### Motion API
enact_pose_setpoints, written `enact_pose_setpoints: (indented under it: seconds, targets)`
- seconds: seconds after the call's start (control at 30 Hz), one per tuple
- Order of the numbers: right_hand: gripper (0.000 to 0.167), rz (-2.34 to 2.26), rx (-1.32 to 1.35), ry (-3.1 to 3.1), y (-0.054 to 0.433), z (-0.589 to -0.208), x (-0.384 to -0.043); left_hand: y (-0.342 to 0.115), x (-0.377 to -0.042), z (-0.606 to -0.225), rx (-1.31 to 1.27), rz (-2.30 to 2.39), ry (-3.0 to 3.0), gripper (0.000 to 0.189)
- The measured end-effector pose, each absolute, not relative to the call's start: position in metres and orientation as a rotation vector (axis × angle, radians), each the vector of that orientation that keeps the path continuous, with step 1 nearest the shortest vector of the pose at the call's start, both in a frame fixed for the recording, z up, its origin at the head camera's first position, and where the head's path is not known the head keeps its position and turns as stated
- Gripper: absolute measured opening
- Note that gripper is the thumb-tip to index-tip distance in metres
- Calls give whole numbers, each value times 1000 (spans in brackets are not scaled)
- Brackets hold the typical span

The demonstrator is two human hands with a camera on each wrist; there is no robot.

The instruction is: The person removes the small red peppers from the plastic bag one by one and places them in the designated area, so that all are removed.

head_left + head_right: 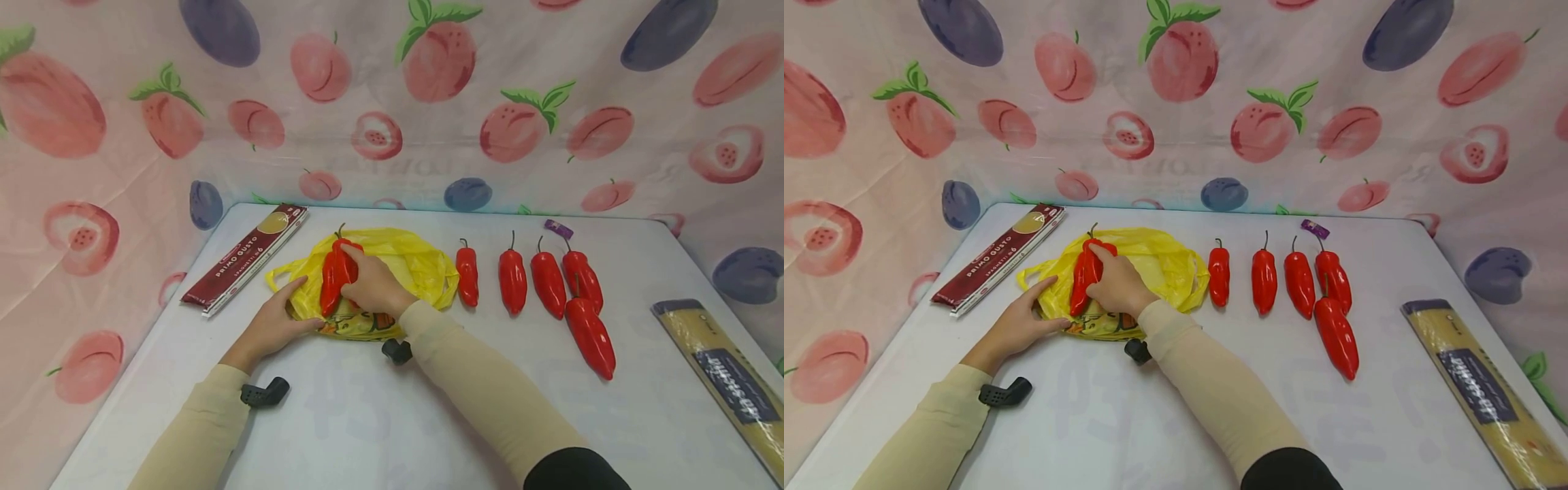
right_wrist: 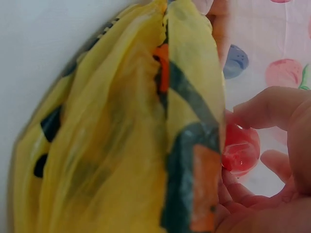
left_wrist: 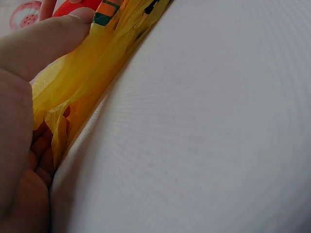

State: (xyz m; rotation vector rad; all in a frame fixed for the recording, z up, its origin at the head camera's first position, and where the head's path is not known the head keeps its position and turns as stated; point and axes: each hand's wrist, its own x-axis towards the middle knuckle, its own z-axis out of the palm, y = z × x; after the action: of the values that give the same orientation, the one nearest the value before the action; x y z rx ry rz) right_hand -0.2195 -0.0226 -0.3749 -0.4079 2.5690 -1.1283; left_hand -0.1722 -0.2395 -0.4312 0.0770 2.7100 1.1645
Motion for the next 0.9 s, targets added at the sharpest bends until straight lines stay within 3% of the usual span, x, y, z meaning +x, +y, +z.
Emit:
enact_pose_setpoints:
  seconds: [0.9]
  targets:
    - [81,-1384,-299,2530,30,-349,-221,-239,-172,-432,81,1160,2707,104]
